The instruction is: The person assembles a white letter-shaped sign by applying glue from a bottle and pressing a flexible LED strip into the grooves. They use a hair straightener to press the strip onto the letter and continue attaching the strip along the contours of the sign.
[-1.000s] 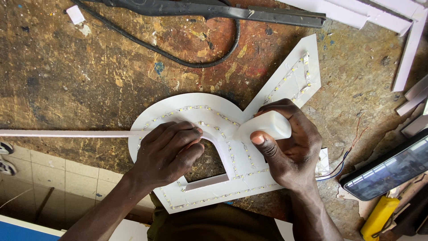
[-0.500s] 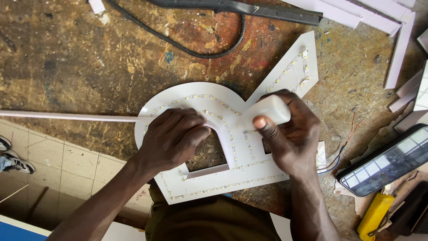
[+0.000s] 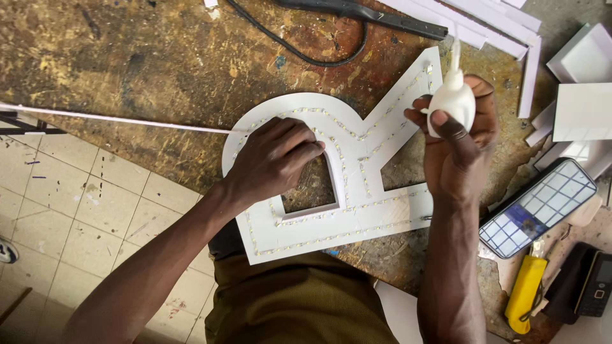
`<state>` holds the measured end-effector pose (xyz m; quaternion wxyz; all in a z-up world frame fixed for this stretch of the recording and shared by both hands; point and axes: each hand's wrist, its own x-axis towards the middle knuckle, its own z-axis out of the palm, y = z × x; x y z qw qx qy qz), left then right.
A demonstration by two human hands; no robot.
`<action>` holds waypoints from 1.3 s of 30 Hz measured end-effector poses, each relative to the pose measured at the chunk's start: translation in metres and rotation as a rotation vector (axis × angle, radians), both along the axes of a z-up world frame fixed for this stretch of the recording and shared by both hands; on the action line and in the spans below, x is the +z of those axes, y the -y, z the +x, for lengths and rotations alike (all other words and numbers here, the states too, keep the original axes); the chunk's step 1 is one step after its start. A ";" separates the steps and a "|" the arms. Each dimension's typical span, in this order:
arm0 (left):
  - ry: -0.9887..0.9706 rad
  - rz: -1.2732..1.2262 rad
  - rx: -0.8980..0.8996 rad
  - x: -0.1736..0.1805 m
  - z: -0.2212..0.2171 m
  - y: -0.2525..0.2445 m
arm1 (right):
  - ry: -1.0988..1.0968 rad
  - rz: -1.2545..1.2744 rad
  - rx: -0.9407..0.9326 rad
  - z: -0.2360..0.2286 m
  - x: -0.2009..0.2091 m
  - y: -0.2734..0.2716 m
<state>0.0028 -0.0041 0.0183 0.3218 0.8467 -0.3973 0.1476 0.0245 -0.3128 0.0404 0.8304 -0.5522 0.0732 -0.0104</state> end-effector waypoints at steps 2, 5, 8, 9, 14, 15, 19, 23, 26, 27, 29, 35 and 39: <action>0.019 0.018 0.003 -0.004 -0.001 -0.001 | 0.072 -0.140 -0.001 -0.001 0.006 0.004; 0.030 0.043 0.004 -0.006 -0.003 -0.002 | 0.146 -0.407 -0.020 -0.005 0.015 0.008; 0.043 0.062 -0.001 -0.008 -0.001 -0.003 | 0.153 -0.661 -0.055 -0.009 0.021 0.013; 0.046 0.070 -0.007 -0.010 -0.002 -0.002 | 0.139 -0.791 -0.073 -0.013 0.023 0.015; 0.048 0.076 -0.013 -0.007 0.001 -0.002 | 0.169 -0.894 -0.103 -0.010 0.009 0.042; 0.039 0.082 -0.015 -0.007 0.000 -0.002 | 0.118 -0.976 -0.118 -0.011 0.002 0.050; 0.023 0.074 -0.019 -0.007 -0.001 -0.002 | 0.075 -1.010 -0.145 -0.013 0.001 0.047; 0.011 0.042 -0.024 -0.002 0.001 -0.001 | 0.202 -1.084 -0.207 -0.031 0.011 0.033; 0.001 0.029 -0.024 -0.002 0.002 -0.002 | 0.414 -1.232 -0.319 -0.056 0.008 0.022; -0.010 0.043 -0.020 -0.003 0.000 -0.002 | 0.535 -1.302 -0.344 -0.065 0.005 0.018; -0.035 0.055 -0.013 -0.011 0.001 -0.002 | 0.513 -1.265 -0.147 -0.075 -0.004 0.010; -0.095 0.065 -0.016 -0.013 0.002 -0.004 | 0.592 -1.370 0.146 -0.094 -0.016 -0.001; -0.135 0.092 -0.038 -0.017 0.005 -0.003 | 0.609 -1.397 0.126 -0.109 -0.028 0.003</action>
